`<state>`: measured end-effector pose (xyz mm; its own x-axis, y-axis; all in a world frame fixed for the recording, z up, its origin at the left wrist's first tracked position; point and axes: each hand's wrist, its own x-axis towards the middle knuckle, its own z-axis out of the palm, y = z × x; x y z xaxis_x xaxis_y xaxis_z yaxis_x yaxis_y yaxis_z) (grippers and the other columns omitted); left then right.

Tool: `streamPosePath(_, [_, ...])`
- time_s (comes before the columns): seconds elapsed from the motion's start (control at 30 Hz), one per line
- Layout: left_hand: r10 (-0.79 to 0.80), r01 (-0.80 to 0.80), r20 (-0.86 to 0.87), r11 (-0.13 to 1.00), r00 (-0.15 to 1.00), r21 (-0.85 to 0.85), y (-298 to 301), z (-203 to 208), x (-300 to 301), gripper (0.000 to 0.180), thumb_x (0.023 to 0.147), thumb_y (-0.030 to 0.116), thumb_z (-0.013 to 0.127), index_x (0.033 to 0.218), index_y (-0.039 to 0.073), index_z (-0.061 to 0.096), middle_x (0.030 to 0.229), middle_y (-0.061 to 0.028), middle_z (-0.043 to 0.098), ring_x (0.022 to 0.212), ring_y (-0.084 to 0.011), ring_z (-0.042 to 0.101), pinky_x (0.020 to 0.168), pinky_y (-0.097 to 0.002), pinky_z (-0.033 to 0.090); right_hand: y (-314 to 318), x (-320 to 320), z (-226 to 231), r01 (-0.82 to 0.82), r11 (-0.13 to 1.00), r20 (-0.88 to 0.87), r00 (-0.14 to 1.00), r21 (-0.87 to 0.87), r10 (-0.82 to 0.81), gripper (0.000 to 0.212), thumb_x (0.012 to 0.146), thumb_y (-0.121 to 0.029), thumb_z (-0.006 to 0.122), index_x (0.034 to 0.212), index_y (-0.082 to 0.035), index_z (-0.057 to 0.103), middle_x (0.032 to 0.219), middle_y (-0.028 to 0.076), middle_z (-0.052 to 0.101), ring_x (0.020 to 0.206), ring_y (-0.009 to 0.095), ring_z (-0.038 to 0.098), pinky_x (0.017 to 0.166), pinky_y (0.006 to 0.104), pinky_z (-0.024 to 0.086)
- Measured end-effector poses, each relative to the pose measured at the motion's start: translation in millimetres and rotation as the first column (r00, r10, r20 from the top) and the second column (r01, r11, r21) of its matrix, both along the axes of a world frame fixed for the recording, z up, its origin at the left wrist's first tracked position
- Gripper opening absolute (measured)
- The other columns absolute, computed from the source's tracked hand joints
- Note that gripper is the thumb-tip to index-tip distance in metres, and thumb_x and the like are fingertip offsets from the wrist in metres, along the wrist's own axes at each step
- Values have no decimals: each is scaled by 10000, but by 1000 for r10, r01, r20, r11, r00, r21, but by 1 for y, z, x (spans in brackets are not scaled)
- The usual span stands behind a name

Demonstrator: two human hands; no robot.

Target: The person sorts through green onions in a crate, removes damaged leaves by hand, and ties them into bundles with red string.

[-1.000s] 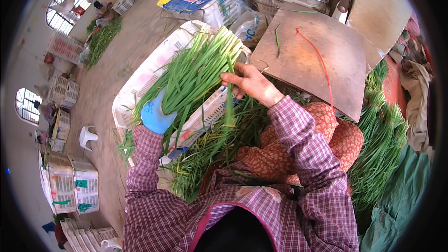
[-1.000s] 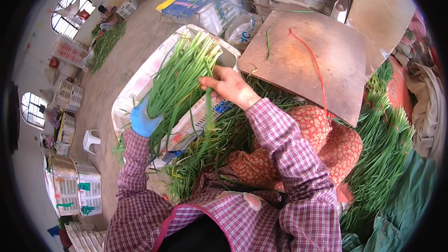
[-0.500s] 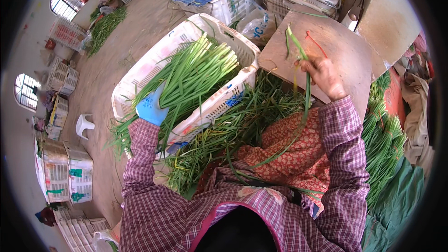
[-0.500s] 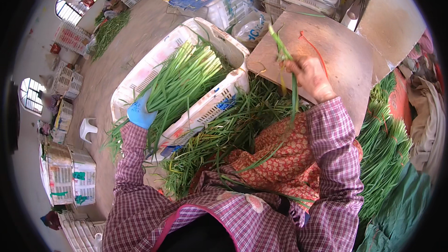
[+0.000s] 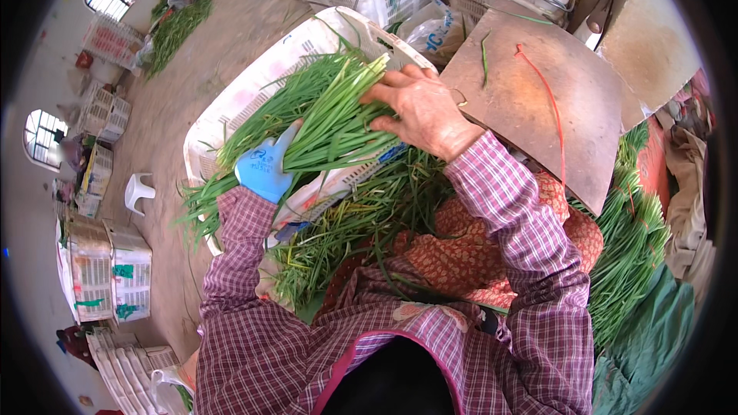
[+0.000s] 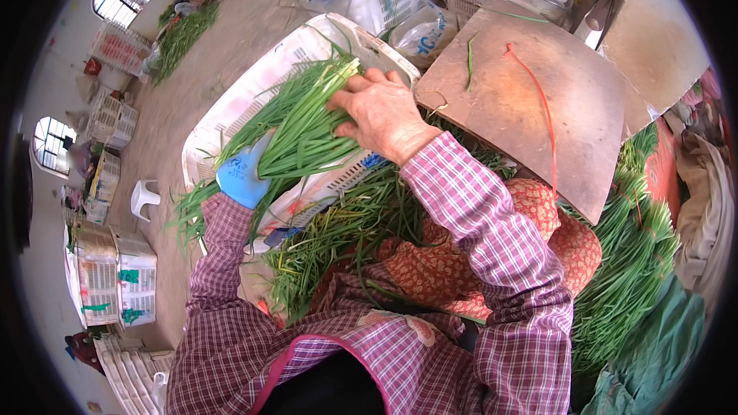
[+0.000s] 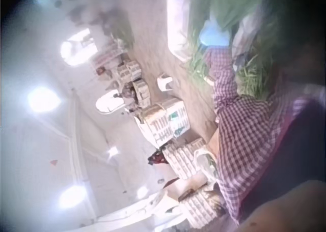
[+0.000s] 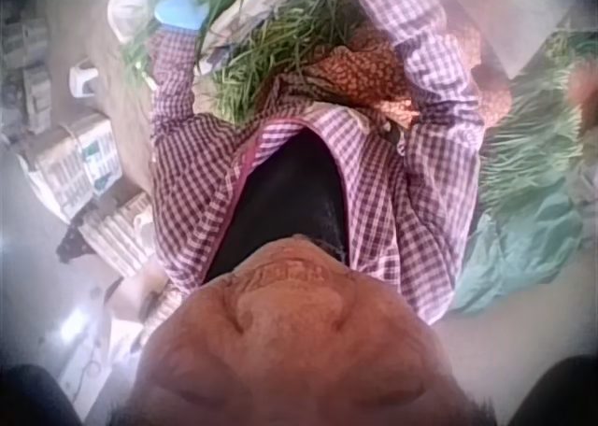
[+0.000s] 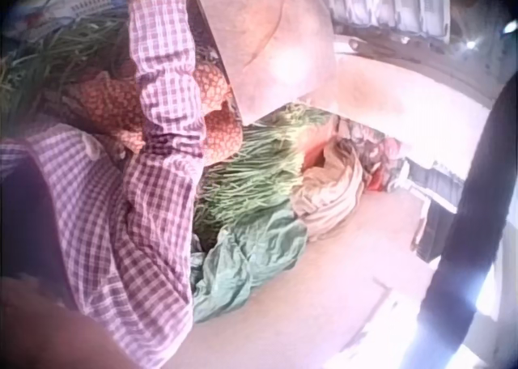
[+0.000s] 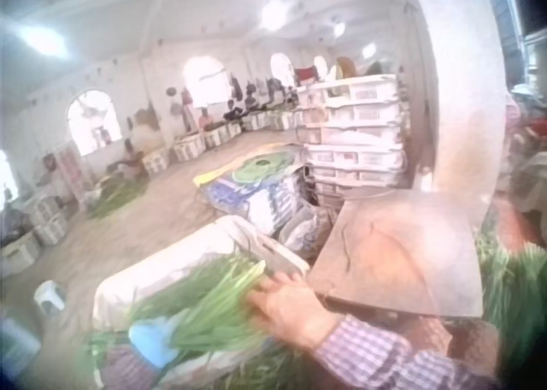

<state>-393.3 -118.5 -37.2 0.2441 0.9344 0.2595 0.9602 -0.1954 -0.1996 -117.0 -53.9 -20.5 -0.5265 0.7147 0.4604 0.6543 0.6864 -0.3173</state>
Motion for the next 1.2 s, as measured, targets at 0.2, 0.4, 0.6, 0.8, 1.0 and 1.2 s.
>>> streamPosePath(0.2, [66,-66,-6,992,998,-111,-2,-7,1,817,642,209,704,1372,319,353,776,-103,610,651,-276,607,586,-367,494,12,-7,-23,-198,964,-283,949,-179,143,169,766,-206,658,916,-129,652,857,92,645,813,264,614,740,385,482])
streamPosePath(0.4, [-20,25,157,999,987,-28,0,-35,-8,842,646,181,693,1387,326,321,739,-83,609,615,-259,600,552,-364,479,18,0,-36,-345,753,-676,716,-560,-175,183,824,-157,648,951,-24,644,779,89,661,689,126,623,644,281,518])
streamPosePath(0.6, [-2,7,213,1000,977,-22,-1,-48,-21,811,667,228,700,1381,325,328,816,-107,632,697,-274,630,615,-361,505,30,71,-19,-495,660,-824,377,-565,-422,224,870,-191,598,1032,-36,599,922,35,635,760,114,613,678,245,522])
streamPosePath(0.8, [221,-199,140,968,965,-152,-5,-51,-49,910,615,218,740,1392,341,283,930,-121,635,798,-280,635,667,-380,516,-3,146,1,5,757,-301,916,-653,-265,261,819,-281,650,1031,-129,632,945,77,653,811,173,627,744,319,507])
streamPosePath(1.0, [63,-68,297,998,953,8,1,-43,-31,881,587,188,758,1365,289,356,941,-110,644,808,-270,636,676,-358,515,-32,69,-14,146,958,-82,982,-248,-171,232,804,-308,652,956,-132,647,768,90,671,727,212,652,675,337,507])
streamPosePath(1.2, [24,-33,293,999,956,25,1,-26,-6,873,580,174,756,1357,284,374,949,-113,645,765,-271,640,660,-357,519,-19,9,-21,296,924,-306,880,-242,-362,287,759,-323,683,811,-48,616,640,101,638,614,272,634,571,372,490])
